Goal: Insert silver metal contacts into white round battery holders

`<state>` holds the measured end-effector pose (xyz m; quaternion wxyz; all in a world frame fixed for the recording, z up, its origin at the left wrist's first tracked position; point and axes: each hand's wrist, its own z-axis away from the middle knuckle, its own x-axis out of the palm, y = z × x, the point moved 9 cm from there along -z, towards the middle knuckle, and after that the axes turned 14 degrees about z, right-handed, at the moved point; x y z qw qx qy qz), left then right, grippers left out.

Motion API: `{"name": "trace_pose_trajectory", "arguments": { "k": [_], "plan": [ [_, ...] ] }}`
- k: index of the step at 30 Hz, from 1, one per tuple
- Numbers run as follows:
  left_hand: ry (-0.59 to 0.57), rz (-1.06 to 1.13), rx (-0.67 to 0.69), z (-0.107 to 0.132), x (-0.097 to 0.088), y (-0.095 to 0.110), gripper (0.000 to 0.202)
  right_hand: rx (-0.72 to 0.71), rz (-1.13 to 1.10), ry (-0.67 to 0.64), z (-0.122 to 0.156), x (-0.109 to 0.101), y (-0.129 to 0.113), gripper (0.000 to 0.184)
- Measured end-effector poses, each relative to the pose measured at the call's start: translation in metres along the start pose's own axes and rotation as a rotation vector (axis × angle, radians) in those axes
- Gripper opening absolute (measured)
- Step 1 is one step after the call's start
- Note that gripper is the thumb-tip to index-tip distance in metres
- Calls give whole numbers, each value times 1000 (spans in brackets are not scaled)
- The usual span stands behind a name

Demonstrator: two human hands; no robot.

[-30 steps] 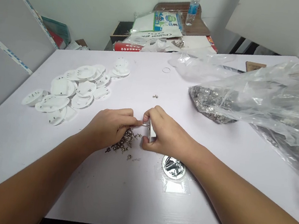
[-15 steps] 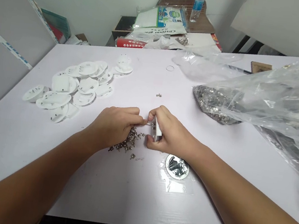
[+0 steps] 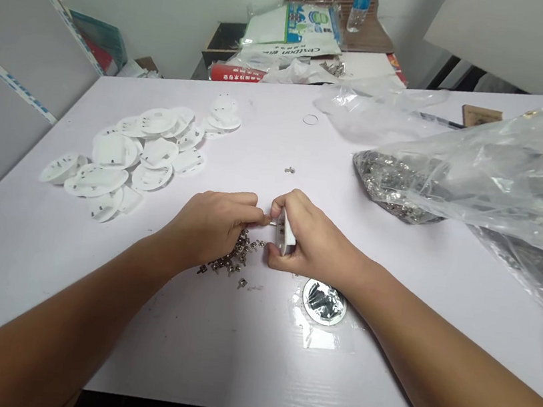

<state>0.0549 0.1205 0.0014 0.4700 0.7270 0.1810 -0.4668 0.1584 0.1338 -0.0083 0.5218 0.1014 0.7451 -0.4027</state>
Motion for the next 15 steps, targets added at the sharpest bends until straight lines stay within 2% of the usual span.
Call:
{"name": "trace_pose_trajectory", "arguments": {
  "k": [15],
  "plan": [
    [4,22,-11,-2,5,0,25,-30,31,24,-1,-2,1,41]
  ]
}}
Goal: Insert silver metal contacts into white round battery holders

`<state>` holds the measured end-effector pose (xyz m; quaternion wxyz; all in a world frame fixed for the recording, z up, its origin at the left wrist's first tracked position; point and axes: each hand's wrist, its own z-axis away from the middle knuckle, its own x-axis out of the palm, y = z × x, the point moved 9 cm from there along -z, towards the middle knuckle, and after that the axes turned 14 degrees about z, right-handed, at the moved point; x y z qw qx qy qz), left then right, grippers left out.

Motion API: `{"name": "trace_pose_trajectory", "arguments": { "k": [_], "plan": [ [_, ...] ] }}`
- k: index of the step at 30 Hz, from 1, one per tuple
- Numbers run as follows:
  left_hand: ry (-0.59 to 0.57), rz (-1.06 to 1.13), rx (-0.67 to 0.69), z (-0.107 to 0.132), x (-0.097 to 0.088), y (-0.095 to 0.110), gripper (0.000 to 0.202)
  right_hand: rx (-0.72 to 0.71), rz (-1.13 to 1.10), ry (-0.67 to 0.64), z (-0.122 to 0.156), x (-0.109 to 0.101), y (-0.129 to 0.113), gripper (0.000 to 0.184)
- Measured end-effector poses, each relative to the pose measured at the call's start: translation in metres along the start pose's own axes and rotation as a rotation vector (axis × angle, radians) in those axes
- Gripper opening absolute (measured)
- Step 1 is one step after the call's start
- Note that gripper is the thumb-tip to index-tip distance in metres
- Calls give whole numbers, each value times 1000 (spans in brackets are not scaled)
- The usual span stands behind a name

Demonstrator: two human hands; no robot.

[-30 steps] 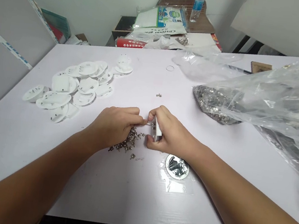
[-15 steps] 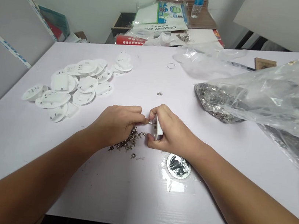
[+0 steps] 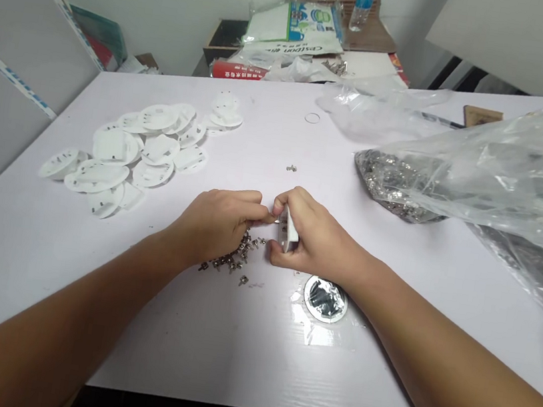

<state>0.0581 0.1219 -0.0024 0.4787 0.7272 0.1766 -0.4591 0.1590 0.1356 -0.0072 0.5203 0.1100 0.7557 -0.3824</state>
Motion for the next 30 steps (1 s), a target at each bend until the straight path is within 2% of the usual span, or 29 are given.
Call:
{"name": "trace_pose_trajectory", "arguments": {
  "k": [5,8,15,23,30],
  "plan": [
    [27,-39,51,7,-5,-2,40,0,-18,-10,1,1,3,42],
    [63,-11,45,12,-10,-5,41,-2,-16,-7,1,0,3,42],
    [70,-17,47,14,-6,-2,48,-6,-1,0,1,0,2,41],
    [4,9,59,13,-1,0,43,44,-20,-43,1,0,1,39],
    [13,34,52,13,0,0,39,19,-26,-3,1,3,5,39]
  ]
}}
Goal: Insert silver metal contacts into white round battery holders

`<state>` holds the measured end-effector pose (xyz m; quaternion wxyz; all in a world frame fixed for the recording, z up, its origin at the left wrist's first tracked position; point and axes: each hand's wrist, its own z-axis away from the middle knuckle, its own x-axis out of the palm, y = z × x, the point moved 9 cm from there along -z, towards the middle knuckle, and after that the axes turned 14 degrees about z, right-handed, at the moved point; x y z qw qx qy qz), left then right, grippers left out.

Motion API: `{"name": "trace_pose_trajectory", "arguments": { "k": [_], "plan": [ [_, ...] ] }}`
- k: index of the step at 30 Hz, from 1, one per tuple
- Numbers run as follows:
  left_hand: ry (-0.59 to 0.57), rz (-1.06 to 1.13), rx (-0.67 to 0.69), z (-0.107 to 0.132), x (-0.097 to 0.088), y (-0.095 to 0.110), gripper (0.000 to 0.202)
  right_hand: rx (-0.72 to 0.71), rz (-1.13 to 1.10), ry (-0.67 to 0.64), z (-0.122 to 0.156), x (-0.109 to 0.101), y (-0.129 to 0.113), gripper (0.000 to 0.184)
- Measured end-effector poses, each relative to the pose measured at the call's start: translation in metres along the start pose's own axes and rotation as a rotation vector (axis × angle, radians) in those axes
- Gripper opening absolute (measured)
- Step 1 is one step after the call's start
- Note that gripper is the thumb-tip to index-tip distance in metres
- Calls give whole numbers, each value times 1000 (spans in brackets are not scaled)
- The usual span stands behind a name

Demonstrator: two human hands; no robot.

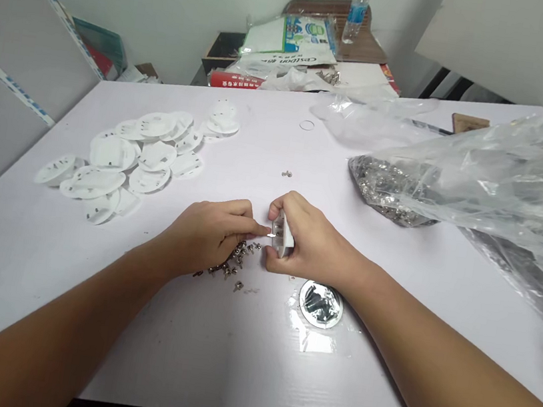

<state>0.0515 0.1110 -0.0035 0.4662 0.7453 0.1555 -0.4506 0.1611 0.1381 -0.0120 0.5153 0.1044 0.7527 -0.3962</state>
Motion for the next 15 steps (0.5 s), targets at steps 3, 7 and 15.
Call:
{"name": "trace_pose_trajectory", "arguments": {
  "k": [3,7,15],
  "plan": [
    [11,10,-8,0,-1,-1,41,-11,14,14,-1,0,1,40],
    [10,22,-24,0,0,-2,42,-9,24,19,0,-1,0,40],
    [2,11,-86,-1,4,-2,35,-18,20,48,1,-2,-4,38]
  ]
}}
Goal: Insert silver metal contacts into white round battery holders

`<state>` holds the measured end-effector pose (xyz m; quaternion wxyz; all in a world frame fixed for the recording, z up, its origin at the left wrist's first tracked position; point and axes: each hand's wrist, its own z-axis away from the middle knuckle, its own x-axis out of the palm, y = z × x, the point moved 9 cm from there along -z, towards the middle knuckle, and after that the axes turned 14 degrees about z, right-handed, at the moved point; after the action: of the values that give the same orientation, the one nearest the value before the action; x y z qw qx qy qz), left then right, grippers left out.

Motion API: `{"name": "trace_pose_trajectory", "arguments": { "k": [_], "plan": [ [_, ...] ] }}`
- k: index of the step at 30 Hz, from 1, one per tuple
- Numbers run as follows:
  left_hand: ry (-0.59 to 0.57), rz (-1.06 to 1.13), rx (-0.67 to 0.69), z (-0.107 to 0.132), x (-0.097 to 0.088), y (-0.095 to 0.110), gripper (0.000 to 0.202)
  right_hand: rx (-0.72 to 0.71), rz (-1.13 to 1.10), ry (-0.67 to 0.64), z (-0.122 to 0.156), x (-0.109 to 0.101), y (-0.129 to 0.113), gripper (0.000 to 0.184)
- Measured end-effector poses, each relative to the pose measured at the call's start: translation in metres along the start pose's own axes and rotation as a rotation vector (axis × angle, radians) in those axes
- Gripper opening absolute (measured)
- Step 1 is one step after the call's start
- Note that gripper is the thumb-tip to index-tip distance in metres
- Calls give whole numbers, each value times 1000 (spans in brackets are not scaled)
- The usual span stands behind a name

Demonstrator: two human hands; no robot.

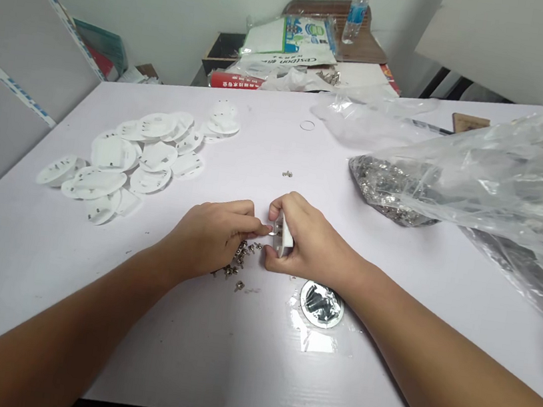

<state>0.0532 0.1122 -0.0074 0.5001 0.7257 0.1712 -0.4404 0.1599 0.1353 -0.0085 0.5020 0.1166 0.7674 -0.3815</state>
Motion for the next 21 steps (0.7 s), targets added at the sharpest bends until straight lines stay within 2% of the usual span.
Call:
{"name": "trace_pose_trajectory", "arguments": {
  "k": [13,21],
  "plan": [
    [-20,-46,-38,-2,5,4,30,12,-22,-16,0,0,0,39],
    [1,33,-57,1,-1,-4,36,-10,-1,0,1,1,1,39]
  ]
}}
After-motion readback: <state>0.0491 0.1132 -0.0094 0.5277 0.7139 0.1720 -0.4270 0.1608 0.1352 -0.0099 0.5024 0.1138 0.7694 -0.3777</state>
